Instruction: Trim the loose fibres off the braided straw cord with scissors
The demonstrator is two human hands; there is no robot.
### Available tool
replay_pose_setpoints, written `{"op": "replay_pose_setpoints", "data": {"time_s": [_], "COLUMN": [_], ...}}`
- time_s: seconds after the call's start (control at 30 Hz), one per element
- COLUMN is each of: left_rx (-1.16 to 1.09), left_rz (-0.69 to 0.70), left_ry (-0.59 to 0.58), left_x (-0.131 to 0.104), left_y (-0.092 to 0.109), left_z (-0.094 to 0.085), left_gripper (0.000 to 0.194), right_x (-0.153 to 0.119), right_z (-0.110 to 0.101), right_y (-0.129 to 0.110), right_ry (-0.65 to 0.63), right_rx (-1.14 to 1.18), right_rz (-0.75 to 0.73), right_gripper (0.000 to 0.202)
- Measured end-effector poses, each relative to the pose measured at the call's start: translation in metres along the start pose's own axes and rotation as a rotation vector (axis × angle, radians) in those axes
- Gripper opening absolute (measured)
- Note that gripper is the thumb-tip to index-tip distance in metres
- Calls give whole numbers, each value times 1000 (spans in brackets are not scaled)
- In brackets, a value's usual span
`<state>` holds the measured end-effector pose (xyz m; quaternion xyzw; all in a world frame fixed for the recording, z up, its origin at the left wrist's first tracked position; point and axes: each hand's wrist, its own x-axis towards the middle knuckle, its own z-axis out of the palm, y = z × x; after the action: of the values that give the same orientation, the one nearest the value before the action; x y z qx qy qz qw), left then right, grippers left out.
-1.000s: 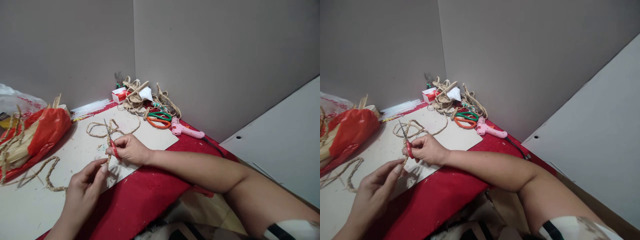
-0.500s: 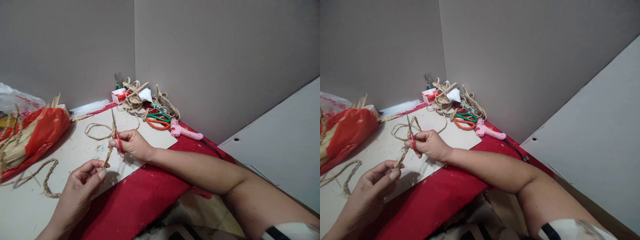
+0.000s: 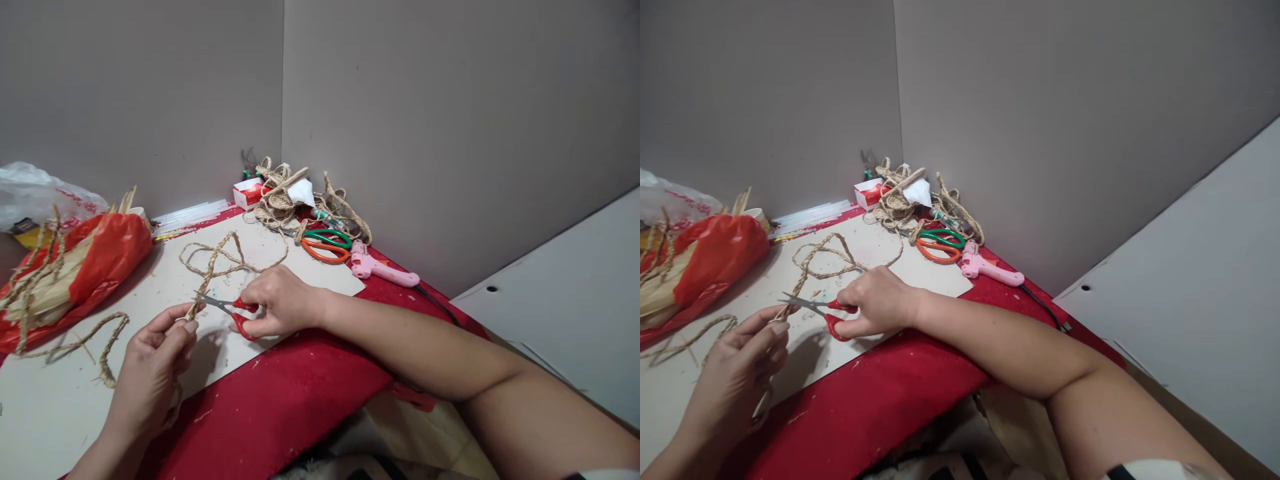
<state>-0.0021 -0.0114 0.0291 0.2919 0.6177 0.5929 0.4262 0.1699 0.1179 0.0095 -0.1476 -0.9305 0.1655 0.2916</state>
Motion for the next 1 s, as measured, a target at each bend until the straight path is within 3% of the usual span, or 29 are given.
{"op": "replay_pose_setpoints", "data": {"time_s": [0.13,0.3,0.57,1.0], "left_rx": [-16,-53,-32,144], "left_rz": [3,-18,-24,38], "left_ry": [12,31,22,124], "left_x": [3,5,10,7], "left_y": [-2,-4,-7,-15], "left_z": [-4,-3,-4,-1], "left_gripper": [36,36,37,38], "right_x": [0,5,4,4], "right_z": [-1,-4,-6,7], "right_y": [0,-2,-5,-5], "right_ry": [-60,-182,-276,-271], "right_rx": [-324,-496,-496,-453], "right_rz": [-43,-7,12,13], "right_gripper": [37,42,39,39]}}
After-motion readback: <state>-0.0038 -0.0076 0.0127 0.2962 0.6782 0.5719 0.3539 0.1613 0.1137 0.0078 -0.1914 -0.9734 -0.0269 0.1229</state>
